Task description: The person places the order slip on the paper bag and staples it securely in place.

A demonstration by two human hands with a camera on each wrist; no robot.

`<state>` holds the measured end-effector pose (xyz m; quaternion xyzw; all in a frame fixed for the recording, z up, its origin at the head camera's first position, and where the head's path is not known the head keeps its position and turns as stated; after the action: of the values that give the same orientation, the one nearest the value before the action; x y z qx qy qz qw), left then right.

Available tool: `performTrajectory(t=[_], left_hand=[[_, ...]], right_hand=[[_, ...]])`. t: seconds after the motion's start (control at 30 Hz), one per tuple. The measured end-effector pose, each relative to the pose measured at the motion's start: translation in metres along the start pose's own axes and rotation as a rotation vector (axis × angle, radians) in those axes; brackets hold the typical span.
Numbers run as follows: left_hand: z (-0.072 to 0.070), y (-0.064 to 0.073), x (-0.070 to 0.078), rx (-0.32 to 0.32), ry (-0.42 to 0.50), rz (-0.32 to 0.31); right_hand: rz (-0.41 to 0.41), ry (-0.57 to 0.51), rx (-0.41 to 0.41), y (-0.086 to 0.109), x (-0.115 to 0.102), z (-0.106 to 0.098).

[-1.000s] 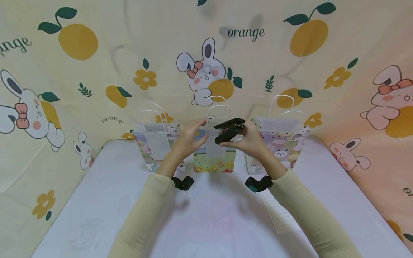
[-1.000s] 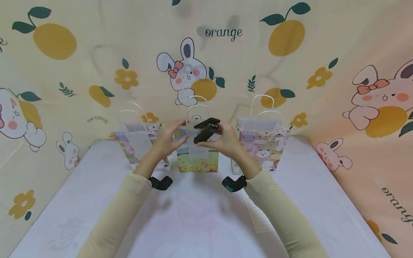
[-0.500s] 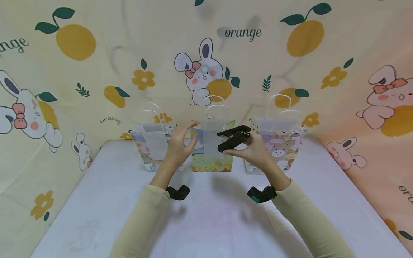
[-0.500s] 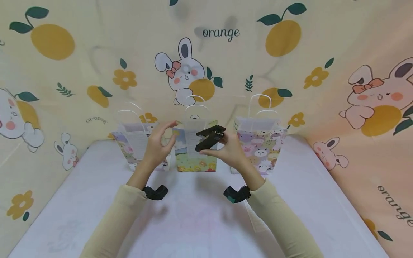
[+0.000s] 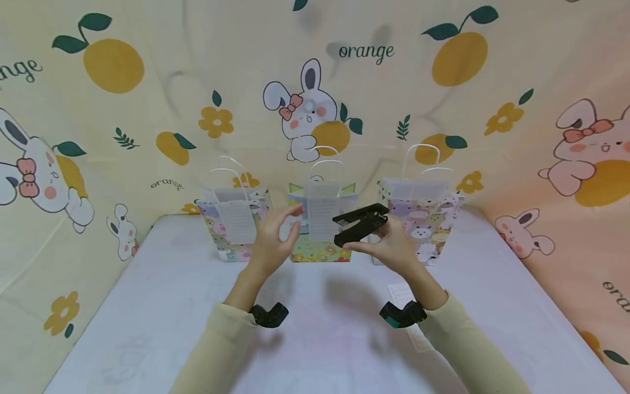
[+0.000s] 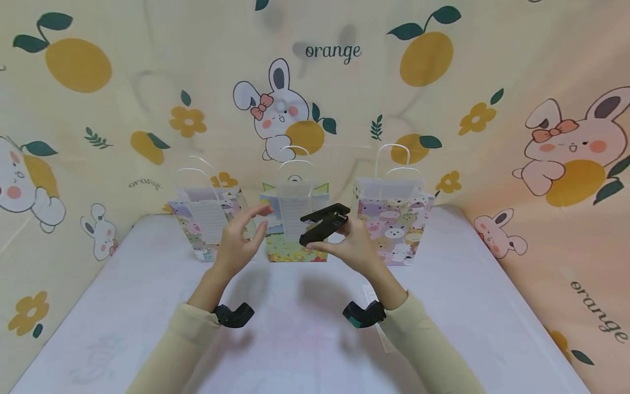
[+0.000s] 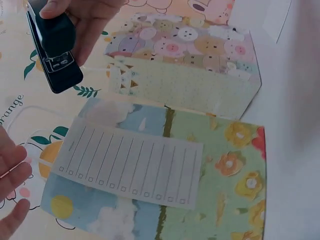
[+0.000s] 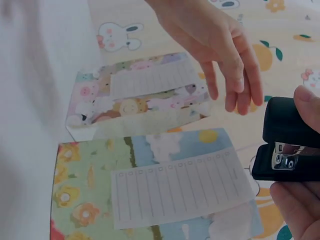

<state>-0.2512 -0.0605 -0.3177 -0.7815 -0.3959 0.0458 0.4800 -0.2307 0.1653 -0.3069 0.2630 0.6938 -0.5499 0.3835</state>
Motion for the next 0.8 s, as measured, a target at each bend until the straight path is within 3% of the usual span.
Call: performTrajectory(t=[0.13,0.37,0.5,0.7,0.8], left_hand=[[0.003,0.008,0.002,-0.027,0.027,0.001],[0.012,0.022,0.002,-0.084,0.092,-0.002],[0.018,0.030,0.001,-0.111,0.100,-0.020],[0.033,0.045,0.000,-0.224,0.137,-0.080],[0.041,0.054,-0.001,-0.286,0.140,-0.103]], right_hand=[[0.031,-0.007,0.016,0.006,0.003,-0.002],[0.253,0.035,0.033,0.017,0.014,-0.002],[0.319,0.004,0.029,0.024,0.023,0.000],[0.418,-0.061,-0.015,0.036,0.035,0.002],[0.462,-0.042,-0.053,0.043,0.039,0.000]])
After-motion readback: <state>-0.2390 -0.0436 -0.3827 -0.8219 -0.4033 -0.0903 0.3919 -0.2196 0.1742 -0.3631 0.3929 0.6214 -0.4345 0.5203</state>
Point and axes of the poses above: each hand's wrist, its own y-axis away from the middle knuckle, its own z-axis out of the palm, x = y × z, the point moved 4 cm from there along -y, towards the middle knuckle, and after that the axes turned 15 degrees about -y, right-handed, at the moved point
